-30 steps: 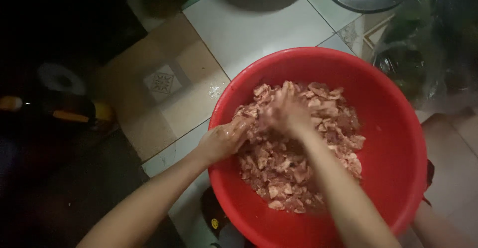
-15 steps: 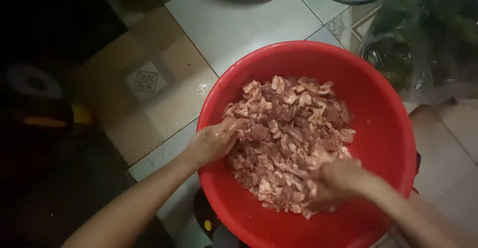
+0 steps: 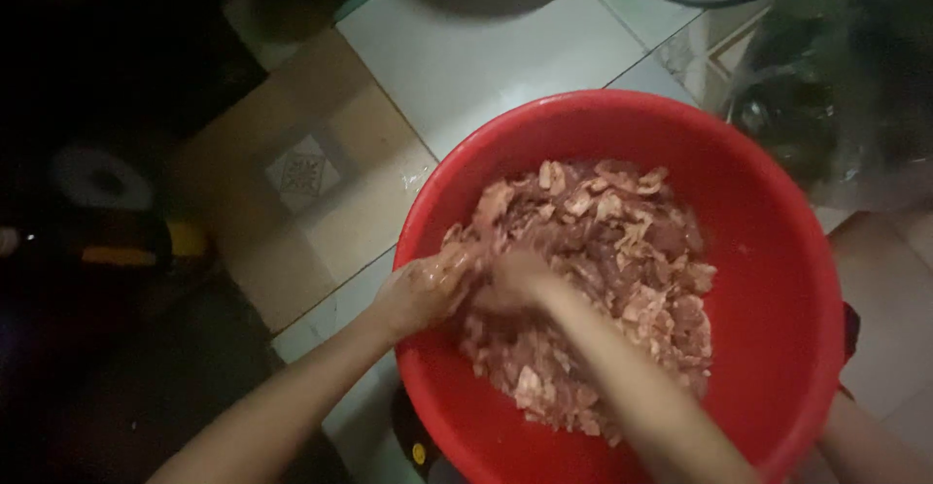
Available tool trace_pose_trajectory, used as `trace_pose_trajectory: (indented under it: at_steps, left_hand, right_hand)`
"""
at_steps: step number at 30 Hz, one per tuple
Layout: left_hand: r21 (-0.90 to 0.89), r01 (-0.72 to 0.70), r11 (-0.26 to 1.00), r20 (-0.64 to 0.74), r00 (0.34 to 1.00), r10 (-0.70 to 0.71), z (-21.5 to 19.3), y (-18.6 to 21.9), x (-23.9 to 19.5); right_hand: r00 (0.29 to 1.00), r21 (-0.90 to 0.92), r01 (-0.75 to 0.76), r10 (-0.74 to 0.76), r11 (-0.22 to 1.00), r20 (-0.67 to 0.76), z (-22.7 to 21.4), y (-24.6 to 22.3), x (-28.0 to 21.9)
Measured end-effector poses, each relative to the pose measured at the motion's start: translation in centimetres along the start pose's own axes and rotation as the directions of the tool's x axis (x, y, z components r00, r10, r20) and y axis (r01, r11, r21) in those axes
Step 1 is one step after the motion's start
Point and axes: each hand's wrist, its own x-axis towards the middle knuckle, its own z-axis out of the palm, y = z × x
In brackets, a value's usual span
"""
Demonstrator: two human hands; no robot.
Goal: The recorder mixes chopped raw meat with a dark marinade by hand in a large red plastic bowl.
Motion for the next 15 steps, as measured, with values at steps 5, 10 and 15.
trace_pose_trajectory:
  at_steps: [5,10,15]
  left_hand:
    - [0.060,0.009,0.998,0.029,1.000,-0.011,0.8,0.2,-0.2]
    - [-0.156,0.273,0.949,0.072,0.962,-0.265,5.6,0.6,2.6]
    - [-0.412,0.673,0.614,0.179,0.721,-0.670,11.3,-0.8,9.5]
  right_hand:
    - [0.950,-0.050,0.127,-0.107,0.991,0.292,3.8,-0.3,-10.6]
    - [0.974,0.239,-0.036,-0.020,0.970,0.227,-1.0,6.0,-17.0]
    - [0.774,0.705,0.153,0.359,0.693,-0.521,1.8,23.3,-12.9]
